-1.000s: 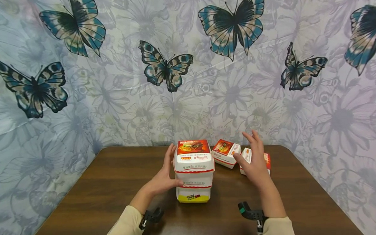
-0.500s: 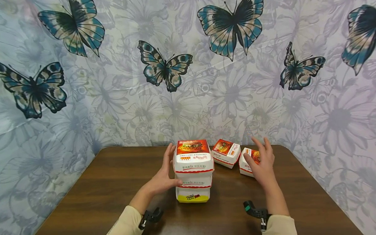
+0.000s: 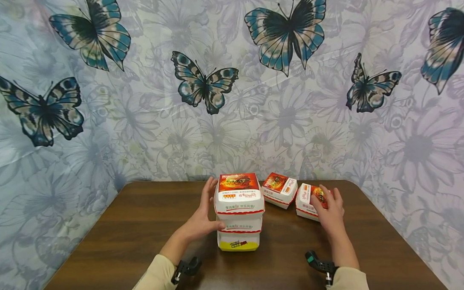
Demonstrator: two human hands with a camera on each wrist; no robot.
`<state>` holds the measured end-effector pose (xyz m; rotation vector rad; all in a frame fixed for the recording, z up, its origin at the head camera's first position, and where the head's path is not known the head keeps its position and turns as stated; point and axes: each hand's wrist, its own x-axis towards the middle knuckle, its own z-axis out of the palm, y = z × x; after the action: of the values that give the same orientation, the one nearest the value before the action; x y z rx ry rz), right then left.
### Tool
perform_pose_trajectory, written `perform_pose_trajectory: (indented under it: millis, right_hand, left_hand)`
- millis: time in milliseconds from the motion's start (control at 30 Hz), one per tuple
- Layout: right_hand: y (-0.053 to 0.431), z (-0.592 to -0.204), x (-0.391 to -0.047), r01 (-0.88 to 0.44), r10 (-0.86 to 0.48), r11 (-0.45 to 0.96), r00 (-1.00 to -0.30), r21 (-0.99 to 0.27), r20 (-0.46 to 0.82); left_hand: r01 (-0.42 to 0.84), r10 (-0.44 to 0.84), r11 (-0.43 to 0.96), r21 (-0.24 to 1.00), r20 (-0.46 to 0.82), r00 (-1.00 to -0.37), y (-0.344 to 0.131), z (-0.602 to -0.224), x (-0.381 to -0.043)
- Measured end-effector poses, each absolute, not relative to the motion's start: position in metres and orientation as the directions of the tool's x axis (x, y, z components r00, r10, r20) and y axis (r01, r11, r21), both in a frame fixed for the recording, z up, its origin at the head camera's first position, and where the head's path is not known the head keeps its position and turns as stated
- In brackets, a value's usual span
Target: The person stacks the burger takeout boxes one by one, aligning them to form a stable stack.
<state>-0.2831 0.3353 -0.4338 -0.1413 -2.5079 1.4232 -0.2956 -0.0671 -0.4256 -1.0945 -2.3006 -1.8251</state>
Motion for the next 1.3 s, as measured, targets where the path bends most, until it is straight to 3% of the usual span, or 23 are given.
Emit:
perform_pose_trajectory:
  millis: [233, 600, 1100, 1300]
  right_hand:
    - [0.342, -0.444, -0.287, 0.039, 0.204, 0.461, -0.977, -0.887, 0.063]
    - [0.348, -0.453, -0.292, 0.134, 0.211, 0.513, -0.977, -0.848, -0.026]
    - [0.342, -0.451, -0.283, 0.115, 0.367, 0.516, -0.925, -0.849, 0.098]
    - [0.344, -0.450, -0.284, 0.104, 0.360, 0.539, -0.926, -0.836, 0.117]
  left_hand:
    - [0.515, 0.509, 0.079, 0.853, 0.410, -0.757, -0.067, -0.425, -0.294]
    - [0.519, 0.502, 0.076, 0.851, 0.417, -0.758, -0.067, -0.427, -0.297]
    - [0.554, 0.490, 0.096, 0.827, 0.445, -0.749, -0.067, -0.428, -0.297]
    - [0.545, 0.486, 0.100, 0.832, 0.437, -0.757, -0.067, -0.430, -0.299]
